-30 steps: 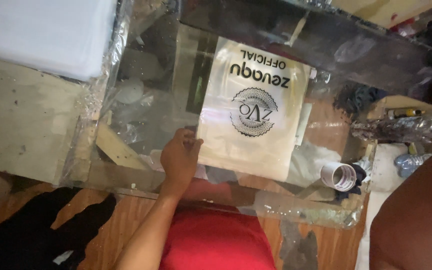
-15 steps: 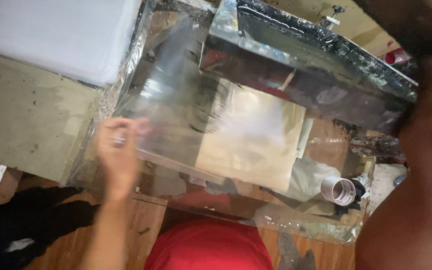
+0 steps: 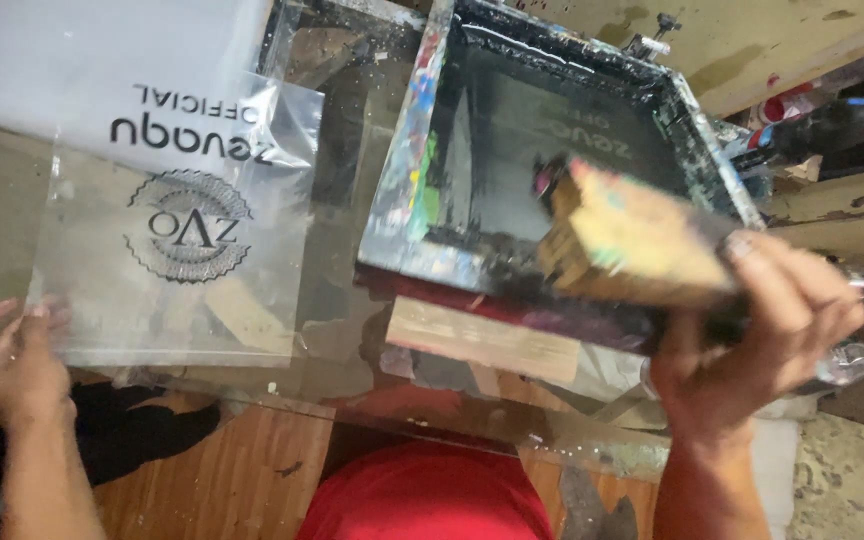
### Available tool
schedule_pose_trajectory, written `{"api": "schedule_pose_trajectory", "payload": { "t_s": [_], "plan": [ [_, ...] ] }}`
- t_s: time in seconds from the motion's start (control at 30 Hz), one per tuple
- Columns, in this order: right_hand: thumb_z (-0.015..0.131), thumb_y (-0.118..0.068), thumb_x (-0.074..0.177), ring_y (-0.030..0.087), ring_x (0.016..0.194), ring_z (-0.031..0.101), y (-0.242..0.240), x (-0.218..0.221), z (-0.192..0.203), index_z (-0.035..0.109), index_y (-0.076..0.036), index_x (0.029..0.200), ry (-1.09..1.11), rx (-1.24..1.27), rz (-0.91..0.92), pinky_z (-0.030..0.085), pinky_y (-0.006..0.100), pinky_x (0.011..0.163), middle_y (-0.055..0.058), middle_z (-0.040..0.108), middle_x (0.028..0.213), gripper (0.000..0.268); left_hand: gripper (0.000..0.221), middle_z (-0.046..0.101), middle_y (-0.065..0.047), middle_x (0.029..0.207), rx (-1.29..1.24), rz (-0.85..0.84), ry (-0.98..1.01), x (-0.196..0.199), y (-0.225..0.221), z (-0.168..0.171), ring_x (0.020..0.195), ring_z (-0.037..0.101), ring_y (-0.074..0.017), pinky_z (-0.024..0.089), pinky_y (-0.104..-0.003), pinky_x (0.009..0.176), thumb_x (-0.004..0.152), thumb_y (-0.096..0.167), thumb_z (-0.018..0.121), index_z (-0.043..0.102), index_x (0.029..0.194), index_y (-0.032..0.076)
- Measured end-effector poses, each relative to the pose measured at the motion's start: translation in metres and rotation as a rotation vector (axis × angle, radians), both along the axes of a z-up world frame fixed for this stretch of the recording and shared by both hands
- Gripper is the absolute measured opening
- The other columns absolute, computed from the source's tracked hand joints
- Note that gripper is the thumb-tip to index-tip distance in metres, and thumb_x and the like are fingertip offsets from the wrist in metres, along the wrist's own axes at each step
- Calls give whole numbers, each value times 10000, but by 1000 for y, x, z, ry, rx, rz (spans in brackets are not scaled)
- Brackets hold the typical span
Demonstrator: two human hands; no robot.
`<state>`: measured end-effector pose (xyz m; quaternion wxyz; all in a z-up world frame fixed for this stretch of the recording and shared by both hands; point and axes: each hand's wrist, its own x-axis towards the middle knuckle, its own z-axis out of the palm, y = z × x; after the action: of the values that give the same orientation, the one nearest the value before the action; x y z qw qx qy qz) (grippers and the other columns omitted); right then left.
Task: The person screen prints logos onto plastic bags by placing each bag on a base, lowering a printing frame, and using a squeegee to pull ink across the mesh before lifting the frame and setting the bag aside.
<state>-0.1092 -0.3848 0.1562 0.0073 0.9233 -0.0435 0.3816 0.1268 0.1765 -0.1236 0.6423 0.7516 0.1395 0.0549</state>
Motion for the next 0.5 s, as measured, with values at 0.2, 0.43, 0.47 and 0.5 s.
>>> {"api": "schedule_pose_trajectory", "payload": {
  "t_s": [0.2,0.43,0.47,0.5],
  "plan": [
    [560,-194,1115,385,1159,587,18,-25,-44,588,-24,1287,0,11,-55,367,550,1035,209,659,1295,243,522,615,-283,1401,508,-165,-180,-119,-187,107,1307,559,-436,374,-561,1163,978,151,815,625,1390,-107],
    [547,-147,995,359,1207,630,7,-18,-74,654,-82,1292,313,205,-46,390,478,1068,151,666,1296,322,535,587,-194,1268,-776,-539,654,-238,-286,58,1259,653,-292,552,-391,1059,819,39,856,478,1197,50],
    [589,-134,978,346,1196,613,-3,-13,-81,631,-97,1342,381,224,-49,394,473,1033,152,655,1316,369,547,516,-204,1197,-643,-489,754,-245,-282,36,1251,632,-306,534,-408,1076,813,96,876,434,1130,41],
    [589,-134,978,346,1196,613,-19,5,-90,631,-97,1342,381,226,-50,394,473,1033,152,655,1316,369,547,516,-204,1197,-640,-489,755,-239,-282,40,1251,632,-306,534,-408,1076,813,96,876,434,1130,41]
  ]
}}
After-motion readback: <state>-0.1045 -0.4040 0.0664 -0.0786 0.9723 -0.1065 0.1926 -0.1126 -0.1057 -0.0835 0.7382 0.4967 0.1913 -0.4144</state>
